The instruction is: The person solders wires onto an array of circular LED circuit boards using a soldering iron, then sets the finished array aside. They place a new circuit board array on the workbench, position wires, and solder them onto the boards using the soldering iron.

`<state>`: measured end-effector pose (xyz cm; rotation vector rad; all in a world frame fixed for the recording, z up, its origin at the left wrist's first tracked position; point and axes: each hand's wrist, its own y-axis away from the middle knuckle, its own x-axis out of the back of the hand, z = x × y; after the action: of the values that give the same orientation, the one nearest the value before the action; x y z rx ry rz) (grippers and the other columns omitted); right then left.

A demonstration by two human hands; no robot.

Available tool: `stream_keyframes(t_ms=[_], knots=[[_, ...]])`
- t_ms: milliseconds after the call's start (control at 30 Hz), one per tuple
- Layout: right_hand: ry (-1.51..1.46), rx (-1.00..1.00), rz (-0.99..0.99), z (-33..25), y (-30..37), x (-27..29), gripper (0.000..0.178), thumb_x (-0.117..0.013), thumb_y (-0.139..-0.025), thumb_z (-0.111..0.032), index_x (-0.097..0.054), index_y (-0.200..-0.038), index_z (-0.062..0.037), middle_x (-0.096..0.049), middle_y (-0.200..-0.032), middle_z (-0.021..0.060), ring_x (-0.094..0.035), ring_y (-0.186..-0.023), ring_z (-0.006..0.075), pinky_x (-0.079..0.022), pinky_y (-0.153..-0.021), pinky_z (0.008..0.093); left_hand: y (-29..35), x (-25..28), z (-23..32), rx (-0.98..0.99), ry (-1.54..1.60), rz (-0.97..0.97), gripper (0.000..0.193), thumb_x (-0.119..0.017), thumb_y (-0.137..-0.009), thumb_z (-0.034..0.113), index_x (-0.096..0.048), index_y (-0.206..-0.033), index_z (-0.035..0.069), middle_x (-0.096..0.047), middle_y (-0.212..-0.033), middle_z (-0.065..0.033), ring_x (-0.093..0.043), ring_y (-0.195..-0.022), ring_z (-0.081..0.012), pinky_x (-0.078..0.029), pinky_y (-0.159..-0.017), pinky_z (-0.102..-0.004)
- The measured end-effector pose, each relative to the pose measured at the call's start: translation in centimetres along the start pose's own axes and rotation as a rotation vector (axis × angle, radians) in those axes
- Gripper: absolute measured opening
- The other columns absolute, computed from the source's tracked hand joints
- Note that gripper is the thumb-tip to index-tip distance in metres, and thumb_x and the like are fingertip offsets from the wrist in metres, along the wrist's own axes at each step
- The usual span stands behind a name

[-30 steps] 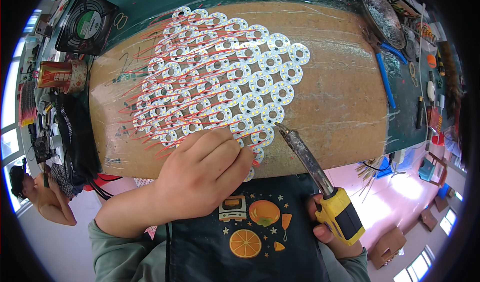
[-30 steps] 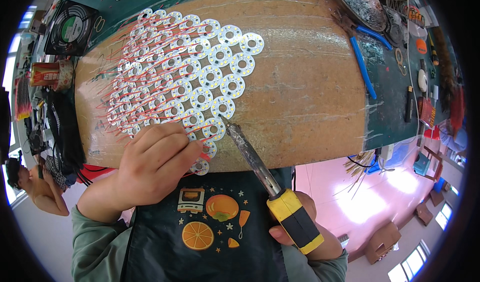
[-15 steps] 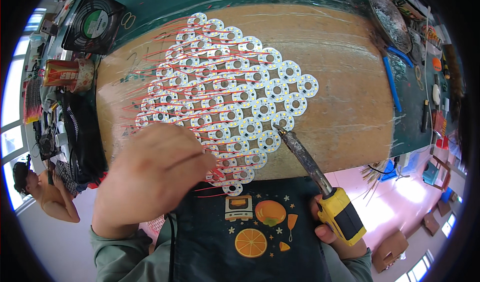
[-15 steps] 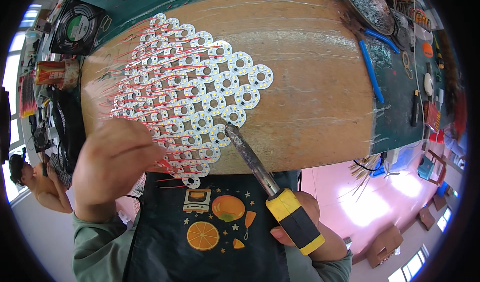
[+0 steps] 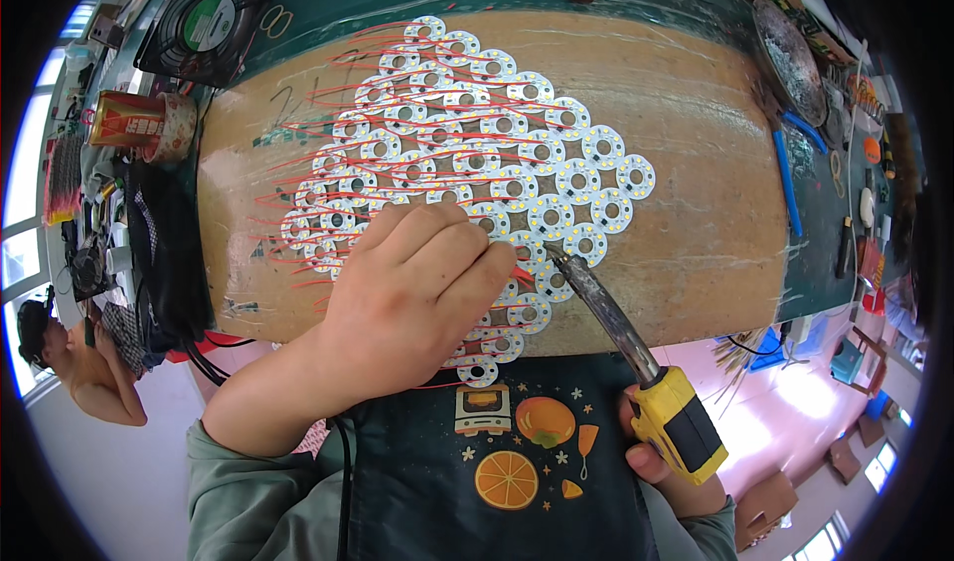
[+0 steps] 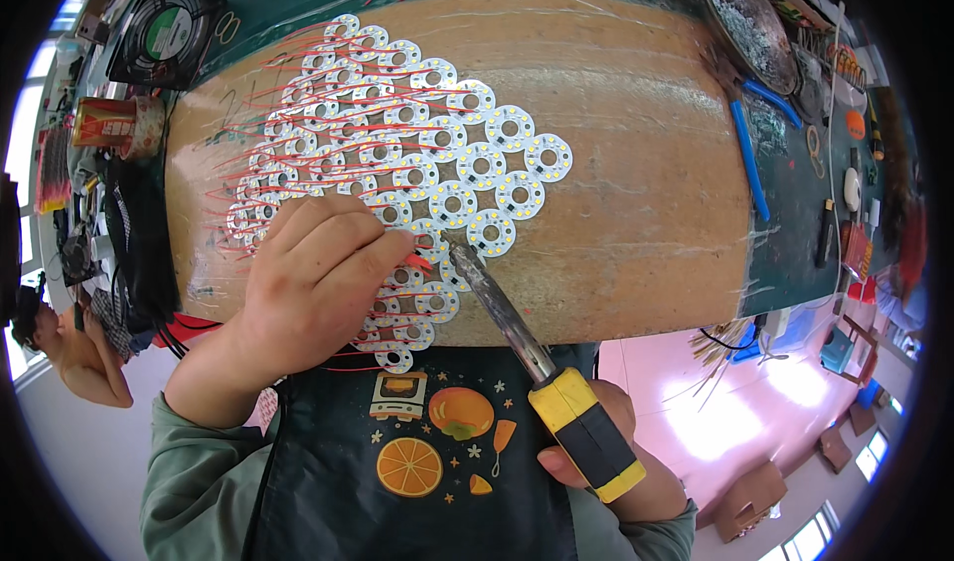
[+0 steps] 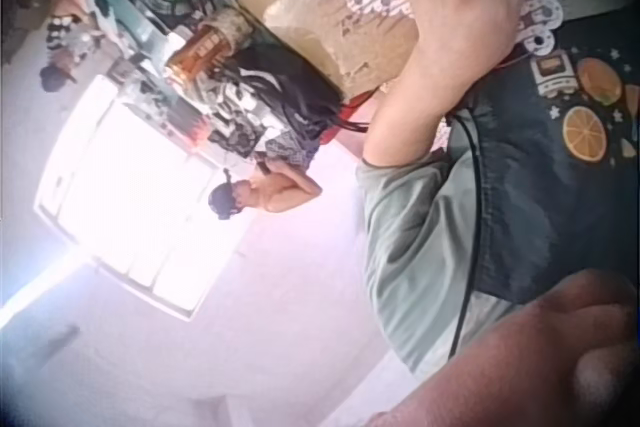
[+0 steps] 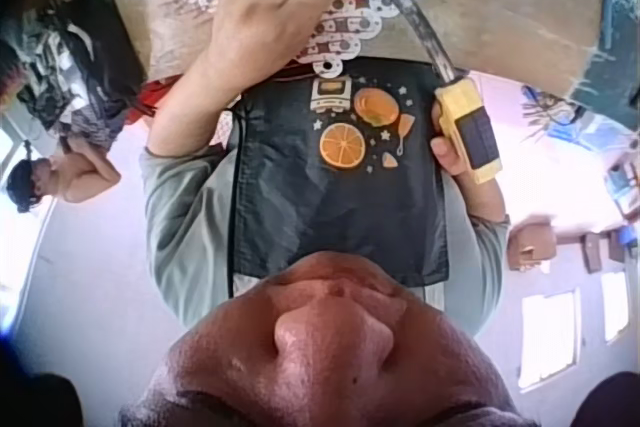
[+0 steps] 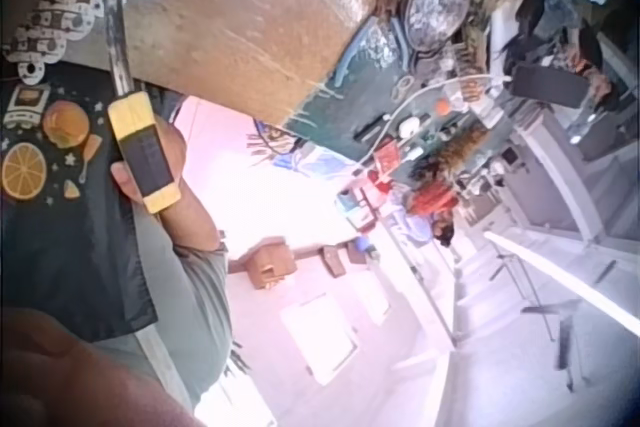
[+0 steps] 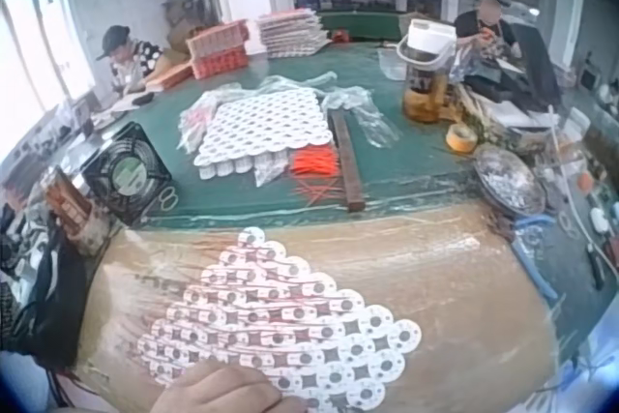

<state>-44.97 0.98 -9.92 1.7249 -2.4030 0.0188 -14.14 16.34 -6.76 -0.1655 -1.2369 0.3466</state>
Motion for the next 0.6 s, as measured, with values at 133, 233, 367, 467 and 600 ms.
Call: stream_keyframes(t_ms=[133,233,367,467,600], knots=[[0.038,-0.062,-0.016,-0.40,-0.30,-0.25,0.035,-0.076,-0.082,-0.034,-0.070,-0.106,-0.0096,-0.068,-0.100,0.0118,-0.066,-0.081,0.0319,-0.051,-0.067,0.0383,0.01,-0.18,-0.06,0.009,0.014,0.035,0.037,-0.068,-0.064,0.003,-0.070,-0.101,0.003,-0.064,-0.091,-0.0061,-0.064,-0.086,-0.0243,-0.050,-0.074,-0.0359],[0.010,-0.070,-0.032,0.01,-0.30,-0.40,0.034,-0.076,-0.082,-0.034,-0.070,-0.106,-0.0105,-0.069,-0.101,0.0111,-0.066,-0.081,0.0321,-0.051,-0.067,0.0385,0.00,-0.18,-0.06,0.013,0.023,0.033,0.037,-0.068,-0.064,0.003,-0.070,-0.101,0.002,-0.064,-0.091,-0.0066,-0.064,-0.086,-0.0249,-0.050,-0.075,-0.0361],[0.038,-0.016,-0.036,0.30,-0.63,-0.53,0.040,-0.075,-0.083,-0.036,-0.069,-0.107,-0.0052,-0.069,-0.099,0.0104,-0.065,-0.079,0.0312,-0.050,-0.065,0.0380,0.03,-0.10,-0.10,0.012,0.041,0.021,0.036,-0.067,-0.066,0.006,-0.069,-0.101,0.001,-0.063,-0.091,-0.0072,-0.064,-0.087,-0.0258,-0.051,-0.076,-0.0363],[0.058,-0.024,-0.041,0.37,-0.33,-0.56,0.043,-0.075,-0.083,-0.037,-0.068,-0.107,-0.0028,-0.068,-0.096,0.0099,-0.064,-0.077,0.0305,-0.049,-0.063,0.0379,0.07,-0.11,-0.12,0.013,0.044,0.022,0.035,-0.066,-0.067,0.006,-0.069,-0.101,0.000,-0.063,-0.091,-0.0077,-0.064,-0.088,-0.0261,-0.051,-0.076,-0.0364],[0.061,-0.046,-0.012,0.27,-0.48,-0.76,0.039,-0.075,-0.082,-0.038,-0.067,-0.098,-0.0034,-0.065,-0.084,0.0082,-0.061,-0.067,0.0285,-0.046,-0.057,0.0368,0.04,-0.11,-0.01,0.025,0.041,0.016,0.035,-0.065,-0.067,0.007,-0.069,-0.101,0.000,-0.063,-0.092,-0.0080,-0.064,-0.088,-0.0263,-0.051,-0.076,-0.0365]])
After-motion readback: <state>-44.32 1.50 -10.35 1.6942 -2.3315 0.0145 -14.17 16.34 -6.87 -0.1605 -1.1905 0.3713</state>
